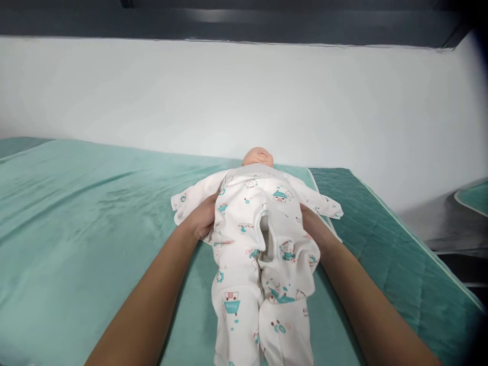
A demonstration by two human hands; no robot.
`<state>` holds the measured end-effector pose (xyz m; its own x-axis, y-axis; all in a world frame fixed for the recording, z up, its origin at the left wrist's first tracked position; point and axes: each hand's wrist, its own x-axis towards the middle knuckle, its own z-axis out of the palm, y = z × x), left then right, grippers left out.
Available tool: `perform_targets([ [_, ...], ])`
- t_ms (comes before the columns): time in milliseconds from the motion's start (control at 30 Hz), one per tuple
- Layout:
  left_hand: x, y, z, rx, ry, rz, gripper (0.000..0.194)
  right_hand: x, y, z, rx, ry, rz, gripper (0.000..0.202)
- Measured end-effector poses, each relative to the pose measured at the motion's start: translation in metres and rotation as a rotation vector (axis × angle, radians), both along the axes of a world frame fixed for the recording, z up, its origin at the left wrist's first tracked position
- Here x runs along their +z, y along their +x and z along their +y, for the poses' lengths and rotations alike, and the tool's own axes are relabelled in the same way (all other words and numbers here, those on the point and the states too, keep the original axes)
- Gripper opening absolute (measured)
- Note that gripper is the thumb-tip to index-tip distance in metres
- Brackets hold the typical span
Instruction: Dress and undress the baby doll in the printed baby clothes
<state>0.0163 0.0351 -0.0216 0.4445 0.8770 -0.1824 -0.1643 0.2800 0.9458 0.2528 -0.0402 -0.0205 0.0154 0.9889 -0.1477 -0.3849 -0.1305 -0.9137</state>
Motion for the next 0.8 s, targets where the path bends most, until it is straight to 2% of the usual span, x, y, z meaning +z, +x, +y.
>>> perform_targets([
  [233, 0.011, 0.009, -0.006, 0.082, 0.007, -0.026, 0.045, 0.011, -0.005, 0.000, -0.104, 0.026, -0.265, 0.028],
  [367, 0.017, 0.011, -0.011, 0.139, 0.024, -0.026, 0.047, 0.014, -0.005, 0.001, -0.111, 0.106, -0.385, 0.023],
  [633, 0.013, 0.012, -0.008, 0.115, 0.009, -0.053, 0.049, 0.010, 0.001, 0.002, -0.215, 0.224, -0.713, 0.028],
  [800, 0.010, 0.011, -0.007, 0.086, 0.070, -0.084, 0.053, 0.005, 0.006, 0.002, -0.209, 0.347, -0.752, 0.033],
])
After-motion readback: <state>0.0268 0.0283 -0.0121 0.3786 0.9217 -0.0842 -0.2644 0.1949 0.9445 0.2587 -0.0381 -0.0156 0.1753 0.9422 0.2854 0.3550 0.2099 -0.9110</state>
